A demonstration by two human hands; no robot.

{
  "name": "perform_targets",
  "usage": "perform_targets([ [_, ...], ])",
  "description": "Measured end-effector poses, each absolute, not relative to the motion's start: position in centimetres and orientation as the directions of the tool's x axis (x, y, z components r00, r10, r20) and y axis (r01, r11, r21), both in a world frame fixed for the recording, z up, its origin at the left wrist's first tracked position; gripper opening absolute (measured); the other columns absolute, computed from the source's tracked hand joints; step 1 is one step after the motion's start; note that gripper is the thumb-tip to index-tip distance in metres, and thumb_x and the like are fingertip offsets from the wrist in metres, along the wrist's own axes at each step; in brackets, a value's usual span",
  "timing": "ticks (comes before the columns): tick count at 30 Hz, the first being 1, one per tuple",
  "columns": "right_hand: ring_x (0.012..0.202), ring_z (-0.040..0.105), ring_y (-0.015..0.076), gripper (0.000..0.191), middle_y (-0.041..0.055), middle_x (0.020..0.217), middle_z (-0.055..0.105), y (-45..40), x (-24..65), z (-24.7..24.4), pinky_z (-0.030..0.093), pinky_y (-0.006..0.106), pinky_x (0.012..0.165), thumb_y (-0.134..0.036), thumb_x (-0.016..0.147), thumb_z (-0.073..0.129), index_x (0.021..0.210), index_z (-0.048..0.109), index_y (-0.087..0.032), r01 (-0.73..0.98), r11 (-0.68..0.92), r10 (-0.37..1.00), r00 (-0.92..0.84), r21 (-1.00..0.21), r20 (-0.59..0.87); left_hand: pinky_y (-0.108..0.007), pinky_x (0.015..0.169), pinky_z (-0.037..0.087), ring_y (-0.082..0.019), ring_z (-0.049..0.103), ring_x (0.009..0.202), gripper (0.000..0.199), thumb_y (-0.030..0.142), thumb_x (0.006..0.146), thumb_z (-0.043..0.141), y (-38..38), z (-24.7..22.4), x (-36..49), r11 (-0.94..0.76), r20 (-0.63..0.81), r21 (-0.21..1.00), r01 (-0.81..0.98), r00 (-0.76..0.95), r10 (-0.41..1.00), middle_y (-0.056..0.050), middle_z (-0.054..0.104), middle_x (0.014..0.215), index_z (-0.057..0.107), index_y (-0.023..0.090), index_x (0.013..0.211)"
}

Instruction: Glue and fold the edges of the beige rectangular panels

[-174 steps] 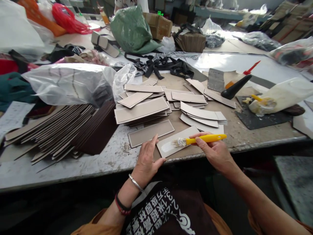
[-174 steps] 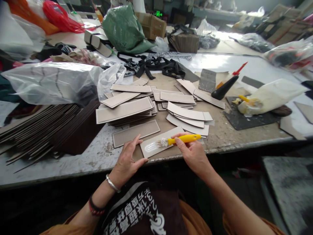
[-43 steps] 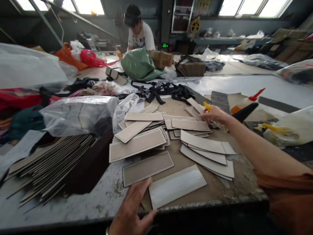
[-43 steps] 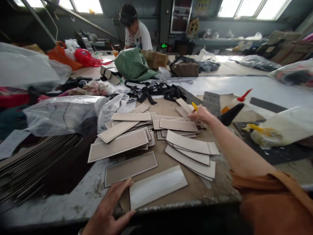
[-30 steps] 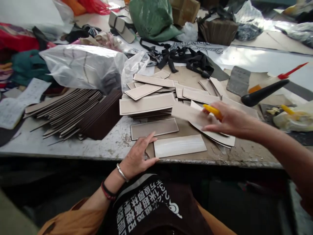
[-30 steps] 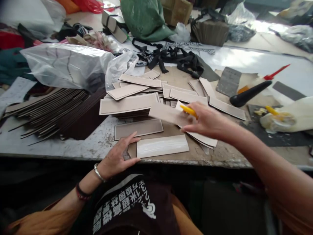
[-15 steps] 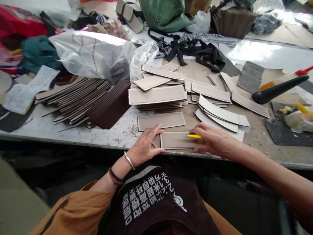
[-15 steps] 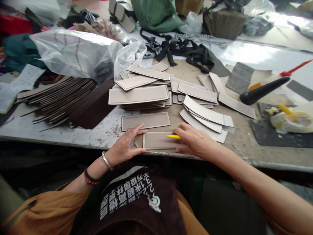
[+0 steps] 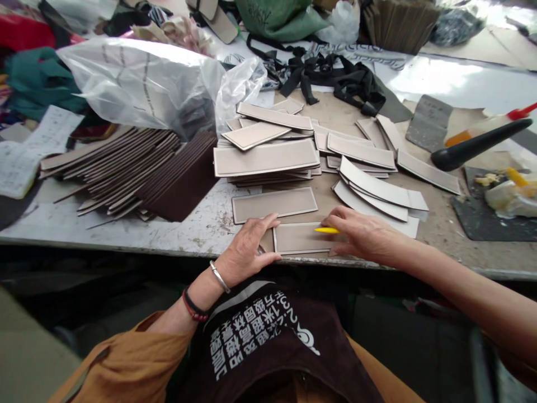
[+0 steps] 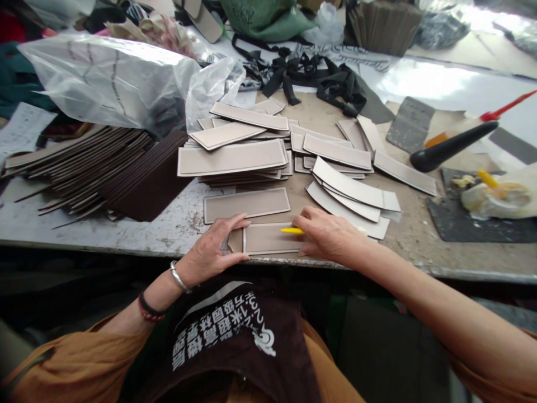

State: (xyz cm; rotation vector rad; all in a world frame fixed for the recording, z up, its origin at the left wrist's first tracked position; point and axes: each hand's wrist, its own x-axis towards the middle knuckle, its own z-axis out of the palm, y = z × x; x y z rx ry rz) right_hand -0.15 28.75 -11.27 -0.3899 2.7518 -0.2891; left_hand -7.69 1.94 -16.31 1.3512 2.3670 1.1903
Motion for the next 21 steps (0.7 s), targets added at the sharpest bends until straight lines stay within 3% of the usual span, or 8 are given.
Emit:
perform_targets([
  [14,0.081,0.055,0.0191,0.04,0.0053,0.103,0.05,28.0,-0.5,-10.8,0.037,0.025,0.058,-0.029,0.07,0.074,0.103,0.053,-0.022,-0.256,0.962,-0.273,-0.888,-0.094,-0.37,-0.042,0.092,0.044,-0.023,0.049,0.106,0.038,0.023,0.078,0.067,2.0,-16.3,-8.0,0.217,0.294,0.631,0.745,-0.488,0.822,-0.009,0.058,0.118,0.056,0.02,0.114],
  [21,0.087,0.054,0.0225,0.045,0.0072,0.102,0.05,27.6,-0.6,-10.2,0.042,0.027,0.065,-0.031,0.069,0.076,0.106,0.054,-0.02,-0.232,0.967,-0.254,-0.897,-0.105,-0.362,-0.044,0.094,0.044,-0.024,0.046,0.112,0.033,0.024,0.082,0.061,1.6,-16.8,-7.7,0.202,0.319,0.55,0.81,-0.427,0.846,-0.011,0.054,0.123,0.056,0.018,0.114],
])
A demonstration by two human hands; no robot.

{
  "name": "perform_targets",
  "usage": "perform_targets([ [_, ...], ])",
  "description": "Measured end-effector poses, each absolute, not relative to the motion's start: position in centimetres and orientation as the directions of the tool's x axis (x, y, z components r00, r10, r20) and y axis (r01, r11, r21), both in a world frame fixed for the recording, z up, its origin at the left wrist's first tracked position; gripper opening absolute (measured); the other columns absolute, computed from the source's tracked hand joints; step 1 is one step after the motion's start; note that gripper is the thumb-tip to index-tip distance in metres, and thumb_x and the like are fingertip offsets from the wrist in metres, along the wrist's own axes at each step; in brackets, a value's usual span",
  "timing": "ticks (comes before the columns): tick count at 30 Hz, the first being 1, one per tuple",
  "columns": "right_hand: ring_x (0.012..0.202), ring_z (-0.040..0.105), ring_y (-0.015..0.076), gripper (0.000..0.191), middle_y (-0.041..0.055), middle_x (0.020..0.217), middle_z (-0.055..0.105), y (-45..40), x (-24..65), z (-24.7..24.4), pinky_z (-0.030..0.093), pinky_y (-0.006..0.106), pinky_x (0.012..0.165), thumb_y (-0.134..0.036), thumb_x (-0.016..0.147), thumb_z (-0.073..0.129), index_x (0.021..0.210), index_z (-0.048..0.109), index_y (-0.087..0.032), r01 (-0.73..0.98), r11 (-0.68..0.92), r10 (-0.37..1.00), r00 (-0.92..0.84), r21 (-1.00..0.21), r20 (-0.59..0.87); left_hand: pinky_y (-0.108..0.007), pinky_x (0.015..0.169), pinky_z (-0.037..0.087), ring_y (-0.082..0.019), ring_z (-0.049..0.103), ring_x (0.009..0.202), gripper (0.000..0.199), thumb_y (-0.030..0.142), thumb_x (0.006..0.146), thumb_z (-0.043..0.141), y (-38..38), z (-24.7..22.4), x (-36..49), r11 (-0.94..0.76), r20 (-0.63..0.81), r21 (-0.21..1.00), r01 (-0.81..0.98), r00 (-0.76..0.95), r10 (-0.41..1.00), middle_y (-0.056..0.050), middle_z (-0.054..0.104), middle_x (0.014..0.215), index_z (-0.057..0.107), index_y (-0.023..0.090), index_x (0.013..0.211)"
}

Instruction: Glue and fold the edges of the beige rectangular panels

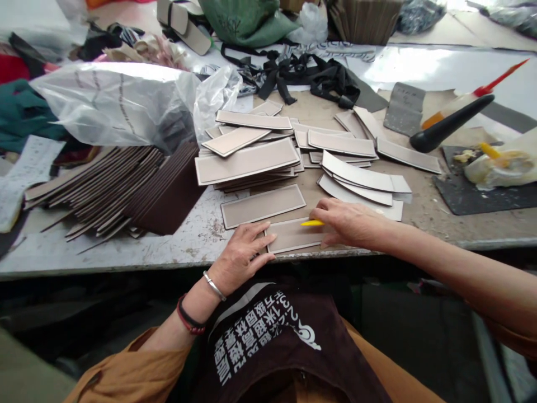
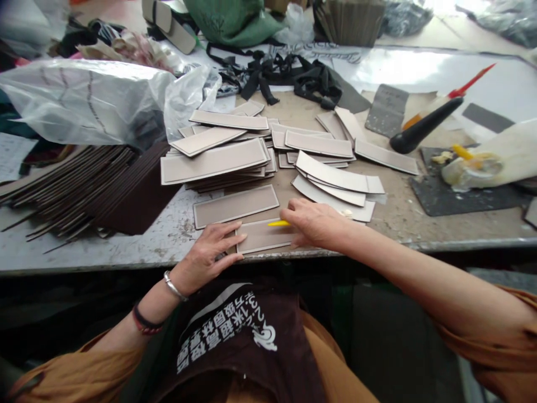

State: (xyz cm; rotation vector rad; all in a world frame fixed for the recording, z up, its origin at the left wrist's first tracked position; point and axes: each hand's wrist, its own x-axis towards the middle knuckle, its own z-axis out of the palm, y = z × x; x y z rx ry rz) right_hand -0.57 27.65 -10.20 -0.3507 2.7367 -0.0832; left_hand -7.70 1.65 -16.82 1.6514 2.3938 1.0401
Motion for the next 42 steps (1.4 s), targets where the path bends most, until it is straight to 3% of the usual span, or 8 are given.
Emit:
perform_targets([
  [5,0.097,0.05,0.0245,0.061,0.0101,0.106,0.047,30.0,1.4,-10.1,0.042,0.033,0.083,-0.036,0.07,0.075,0.121,0.049,-0.017,-0.125,0.97,-0.175,-0.955,-0.209,-0.241,-0.045,0.094,0.044,-0.024,0.046,0.113,0.033,0.023,0.085,0.057,1.7,-16.8,-7.6,0.203,0.333,0.507,0.838,-0.407,0.851,-0.012,0.053,0.124,0.055,0.018,0.117],
  [9,0.094,0.05,0.0225,0.049,0.0087,0.103,0.047,32.3,3.8,-10.5,0.042,0.033,0.085,-0.035,0.077,0.067,0.12,0.052,-0.017,0.038,0.939,-0.051,-0.967,-0.341,-0.248,-0.045,0.093,0.045,-0.024,0.047,0.112,0.033,0.024,0.085,0.057,1.7,-16.8,-7.6,0.193,0.341,0.511,0.838,-0.403,0.849,-0.012,0.053,0.124,0.054,0.019,0.117],
  [14,0.09,0.051,0.0204,0.044,0.0072,0.1,0.049,33.1,4.7,-11.4,0.042,0.032,0.083,-0.035,0.083,0.058,0.122,0.05,-0.018,0.12,0.891,-0.012,-0.958,-0.438,-0.286,-0.046,0.092,0.045,-0.025,0.046,0.112,0.036,0.022,0.085,0.057,1.8,-16.8,-7.6,0.187,0.344,0.496,0.848,-0.389,0.855,-0.011,0.052,0.125,0.051,0.021,0.12],
  [24,0.086,0.054,0.0192,0.041,0.0077,0.098,0.053,32.9,4.9,-12.1,0.043,0.028,0.077,-0.031,0.085,0.055,0.123,0.051,-0.016,0.055,0.908,-0.039,-0.976,-0.414,-0.215,-0.045,0.093,0.044,-0.025,0.045,0.113,0.036,0.02,0.084,0.057,1.8,-16.8,-7.7,0.187,0.331,0.468,0.864,-0.367,0.869,-0.012,0.051,0.126,0.05,0.019,0.12],
  [42,0.092,0.054,0.0214,0.035,0.011,0.102,0.054,32.6,5.2,-12.6,0.044,0.032,0.084,-0.027,0.086,0.054,0.119,0.051,-0.015,0.03,0.901,-0.052,-0.983,-0.433,-0.177,-0.044,0.092,0.045,-0.025,0.049,0.112,0.036,0.022,0.084,0.057,1.9,-16.6,-7.7,0.204,0.326,0.473,0.857,-0.385,0.864,-0.011,0.053,0.125,0.051,0.023,0.12],
])
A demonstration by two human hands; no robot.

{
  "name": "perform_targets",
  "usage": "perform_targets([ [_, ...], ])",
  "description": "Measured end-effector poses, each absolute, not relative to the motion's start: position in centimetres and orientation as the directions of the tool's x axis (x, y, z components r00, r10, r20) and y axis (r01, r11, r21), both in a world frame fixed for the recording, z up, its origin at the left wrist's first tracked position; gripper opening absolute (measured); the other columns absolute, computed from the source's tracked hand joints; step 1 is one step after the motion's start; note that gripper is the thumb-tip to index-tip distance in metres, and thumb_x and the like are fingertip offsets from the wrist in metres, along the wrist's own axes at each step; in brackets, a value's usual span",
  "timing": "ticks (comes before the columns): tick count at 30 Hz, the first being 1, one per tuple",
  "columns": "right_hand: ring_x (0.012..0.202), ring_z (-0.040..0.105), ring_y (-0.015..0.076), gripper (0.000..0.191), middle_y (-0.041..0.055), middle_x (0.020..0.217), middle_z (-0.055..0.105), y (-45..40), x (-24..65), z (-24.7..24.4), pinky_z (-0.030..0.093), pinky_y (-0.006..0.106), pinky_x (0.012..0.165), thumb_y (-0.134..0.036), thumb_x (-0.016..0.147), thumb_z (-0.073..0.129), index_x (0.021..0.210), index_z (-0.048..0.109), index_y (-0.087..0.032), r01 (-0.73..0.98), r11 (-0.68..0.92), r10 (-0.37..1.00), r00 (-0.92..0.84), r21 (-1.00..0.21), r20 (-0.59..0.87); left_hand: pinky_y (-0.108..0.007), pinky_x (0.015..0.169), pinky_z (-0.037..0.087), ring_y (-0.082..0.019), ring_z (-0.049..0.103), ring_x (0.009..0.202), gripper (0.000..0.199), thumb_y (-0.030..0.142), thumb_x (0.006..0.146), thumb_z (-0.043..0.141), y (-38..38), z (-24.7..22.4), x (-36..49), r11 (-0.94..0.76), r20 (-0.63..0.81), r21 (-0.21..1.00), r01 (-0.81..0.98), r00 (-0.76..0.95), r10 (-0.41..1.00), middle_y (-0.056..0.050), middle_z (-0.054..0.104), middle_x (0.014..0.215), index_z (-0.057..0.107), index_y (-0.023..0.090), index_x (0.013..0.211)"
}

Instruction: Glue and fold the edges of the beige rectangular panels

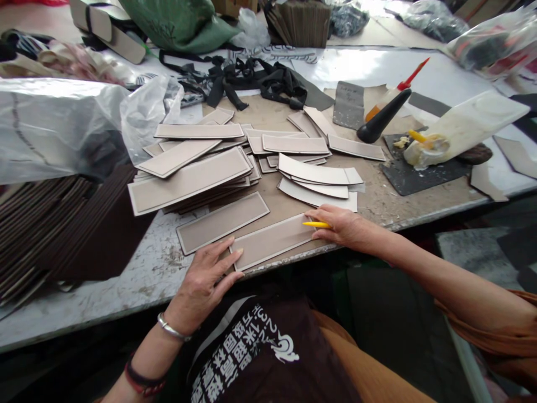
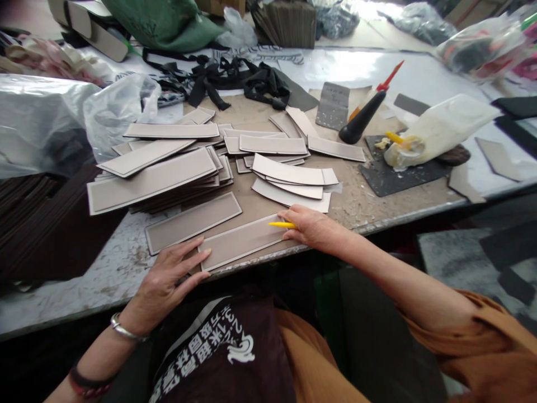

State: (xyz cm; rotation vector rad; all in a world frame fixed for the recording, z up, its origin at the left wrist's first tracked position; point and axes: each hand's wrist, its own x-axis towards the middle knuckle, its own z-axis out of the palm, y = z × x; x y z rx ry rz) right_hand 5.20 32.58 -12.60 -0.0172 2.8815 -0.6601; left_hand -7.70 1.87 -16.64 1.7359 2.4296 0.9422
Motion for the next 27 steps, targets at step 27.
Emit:
perform_targets([
  [27,0.037,0.048,0.006,0.018,-0.0033,0.047,0.056,31.9,4.2,-11.7,0.04,0.014,0.038,-0.03,0.078,0.061,0.08,0.053,-0.015,0.726,0.074,0.24,-0.679,-0.684,-0.694,-0.042,0.091,0.046,-0.024,0.046,0.112,0.035,0.021,0.086,0.055,1.9,-16.7,-7.8,0.181,0.346,0.462,0.868,-0.364,0.865,-0.011,0.05,0.127,0.05,0.021,0.12],
])
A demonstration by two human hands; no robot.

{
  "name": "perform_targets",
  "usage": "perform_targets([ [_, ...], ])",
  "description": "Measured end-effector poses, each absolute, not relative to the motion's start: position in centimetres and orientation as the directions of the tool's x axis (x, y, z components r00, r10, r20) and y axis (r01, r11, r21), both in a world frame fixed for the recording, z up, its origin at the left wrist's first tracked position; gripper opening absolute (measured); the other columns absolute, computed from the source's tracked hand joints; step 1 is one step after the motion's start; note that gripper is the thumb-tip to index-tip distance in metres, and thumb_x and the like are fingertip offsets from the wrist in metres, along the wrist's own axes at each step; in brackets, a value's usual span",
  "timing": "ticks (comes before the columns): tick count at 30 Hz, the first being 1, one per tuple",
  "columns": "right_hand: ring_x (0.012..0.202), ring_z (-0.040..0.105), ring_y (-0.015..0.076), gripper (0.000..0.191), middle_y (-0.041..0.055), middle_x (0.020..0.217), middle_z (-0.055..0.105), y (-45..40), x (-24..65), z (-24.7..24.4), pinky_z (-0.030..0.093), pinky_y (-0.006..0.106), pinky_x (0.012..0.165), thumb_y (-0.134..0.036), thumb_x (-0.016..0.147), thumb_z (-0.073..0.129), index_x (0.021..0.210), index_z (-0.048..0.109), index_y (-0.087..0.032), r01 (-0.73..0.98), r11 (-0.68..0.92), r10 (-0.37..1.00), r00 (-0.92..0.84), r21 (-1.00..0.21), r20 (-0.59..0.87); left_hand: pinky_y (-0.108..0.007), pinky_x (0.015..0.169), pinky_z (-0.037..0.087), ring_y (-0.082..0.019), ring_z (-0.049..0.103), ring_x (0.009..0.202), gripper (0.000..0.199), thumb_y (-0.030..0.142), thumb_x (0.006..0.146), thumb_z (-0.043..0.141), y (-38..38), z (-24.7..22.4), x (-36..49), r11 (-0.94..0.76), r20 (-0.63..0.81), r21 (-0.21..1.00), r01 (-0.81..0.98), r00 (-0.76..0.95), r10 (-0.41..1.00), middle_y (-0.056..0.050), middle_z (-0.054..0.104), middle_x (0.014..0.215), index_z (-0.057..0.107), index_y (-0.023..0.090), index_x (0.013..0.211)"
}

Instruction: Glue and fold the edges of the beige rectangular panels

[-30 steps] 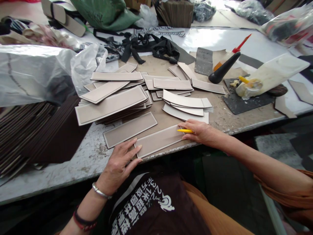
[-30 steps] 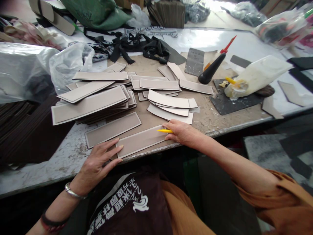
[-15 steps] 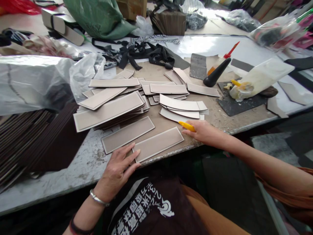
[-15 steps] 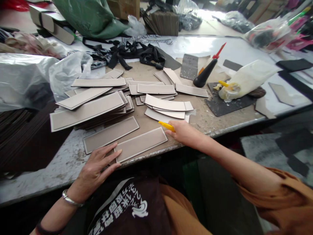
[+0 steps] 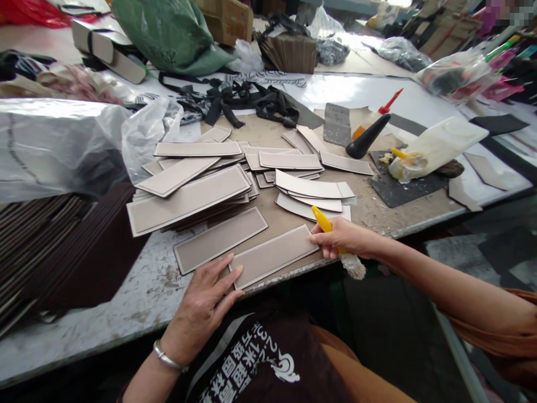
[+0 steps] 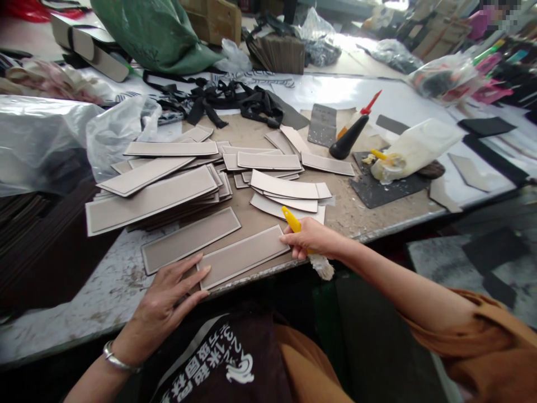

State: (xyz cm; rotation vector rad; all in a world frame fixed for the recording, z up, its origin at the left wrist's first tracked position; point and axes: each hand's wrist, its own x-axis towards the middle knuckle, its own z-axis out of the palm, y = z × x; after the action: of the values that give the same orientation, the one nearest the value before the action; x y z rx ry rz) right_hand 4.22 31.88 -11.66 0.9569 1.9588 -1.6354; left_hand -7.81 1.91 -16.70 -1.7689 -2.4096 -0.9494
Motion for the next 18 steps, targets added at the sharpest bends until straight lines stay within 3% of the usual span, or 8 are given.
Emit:
perform_targets([
  [5,0.034,0.046,0.0057,0.023,-0.004,0.043,0.055,31.7,3.72,-11.67,0.037,0.013,0.035,-0.034,0.075,0.065,0.075,0.049,-0.017,0.742,0.088,0.251,-0.662,-0.665,-0.706,-0.042,0.091,0.046,-0.025,0.045,0.112,0.034,0.021,0.086,0.055,1.94,-16.64,-7.87,0.178,0.341,0.464,0.868,-0.36,0.868,-0.011,0.05,0.127,0.051,0.02,0.12],
  [11,0.034,0.044,0.0041,0.03,-0.0039,0.044,0.055,32.04,3.73,-11.86,0.036,0.012,0.036,-0.042,0.074,0.065,0.073,0.05,-0.016,0.722,0.022,0.166,-0.685,-0.691,-0.71,-0.041,0.092,0.045,-0.024,0.045,0.112,0.034,0.02,0.086,0.055,1.87,-16.77,-7.91,0.181,0.339,0.464,0.867,-0.363,0.868,-0.012,0.05,0.127,0.051,0.018,0.119],
  [18,0.034,0.039,0.0034,0.041,-0.0048,0.041,0.051,31.92,3.79,-12.35,0.031,0.013,0.036,-0.048,0.065,0.072,0.067,0.045,-0.017,0.728,-0.06,0.161,-0.668,-0.683,-0.726,-0.038,0.092,0.044,-0.023,0.046,0.112,0.034,0.02,0.085,0.056,1.89,-16.68,-7.84,0.184,0.342,0.469,0.864,-0.371,0.863,-0.011,0.051,0.125,0.053,0.018,0.119],
])
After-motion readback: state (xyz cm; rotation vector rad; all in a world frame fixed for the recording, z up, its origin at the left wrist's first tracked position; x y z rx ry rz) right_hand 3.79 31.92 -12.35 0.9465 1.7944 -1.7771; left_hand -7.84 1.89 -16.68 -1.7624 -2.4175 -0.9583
